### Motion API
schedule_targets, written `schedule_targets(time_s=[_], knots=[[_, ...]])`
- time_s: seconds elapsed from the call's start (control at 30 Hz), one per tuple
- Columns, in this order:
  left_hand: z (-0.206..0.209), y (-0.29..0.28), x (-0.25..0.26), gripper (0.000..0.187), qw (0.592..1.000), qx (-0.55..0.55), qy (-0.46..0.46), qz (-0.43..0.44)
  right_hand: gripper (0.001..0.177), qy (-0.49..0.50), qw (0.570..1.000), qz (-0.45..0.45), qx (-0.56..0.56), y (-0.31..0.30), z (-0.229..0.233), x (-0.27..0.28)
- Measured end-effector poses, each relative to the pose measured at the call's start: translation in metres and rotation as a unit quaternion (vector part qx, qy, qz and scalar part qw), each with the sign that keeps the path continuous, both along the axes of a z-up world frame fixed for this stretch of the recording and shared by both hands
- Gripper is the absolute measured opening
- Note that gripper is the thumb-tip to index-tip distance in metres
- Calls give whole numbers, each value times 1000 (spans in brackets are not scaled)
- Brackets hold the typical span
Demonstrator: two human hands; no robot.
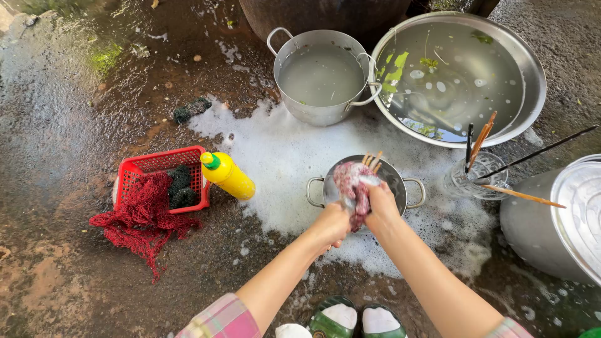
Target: The person washes a piece of raw meat in a small pot with water and then cleans several metal spoons and a pot using liquid dish soap and a mesh scrubber on the ground. They rinse the items by pouring water from basins.
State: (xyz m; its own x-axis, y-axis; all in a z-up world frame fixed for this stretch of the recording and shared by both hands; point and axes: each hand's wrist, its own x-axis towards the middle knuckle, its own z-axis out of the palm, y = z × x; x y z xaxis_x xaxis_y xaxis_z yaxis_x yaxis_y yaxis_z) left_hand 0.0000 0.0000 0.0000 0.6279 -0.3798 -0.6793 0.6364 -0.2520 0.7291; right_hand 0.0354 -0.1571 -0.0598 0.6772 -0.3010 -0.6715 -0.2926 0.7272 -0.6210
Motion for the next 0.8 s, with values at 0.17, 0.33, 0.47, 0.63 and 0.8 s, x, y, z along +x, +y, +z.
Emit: schedule_targets(time_s=[0.17, 0.33, 0.47, 0.63, 0.8], knots=[[80, 38, -30, 29, 997, 70, -19, -38, 42, 11, 998, -51, -35, -15, 5, 30], [102, 116, -39, 28, 995, 75, 54, -39, 45, -3, 963, 46, -267, -20, 31, 17], [92, 134, -17, 26, 998, 16, 22, 48, 54, 64, 729, 388, -560, -16, 30, 5], [72, 106, 1, 26, 998, 25, 13, 60, 51, -61, 530, 528, -660, 2, 9, -20], [48, 51, 23, 27, 997, 49, -29, 49, 38, 9, 985, 166, 39, -5, 63, -36]])
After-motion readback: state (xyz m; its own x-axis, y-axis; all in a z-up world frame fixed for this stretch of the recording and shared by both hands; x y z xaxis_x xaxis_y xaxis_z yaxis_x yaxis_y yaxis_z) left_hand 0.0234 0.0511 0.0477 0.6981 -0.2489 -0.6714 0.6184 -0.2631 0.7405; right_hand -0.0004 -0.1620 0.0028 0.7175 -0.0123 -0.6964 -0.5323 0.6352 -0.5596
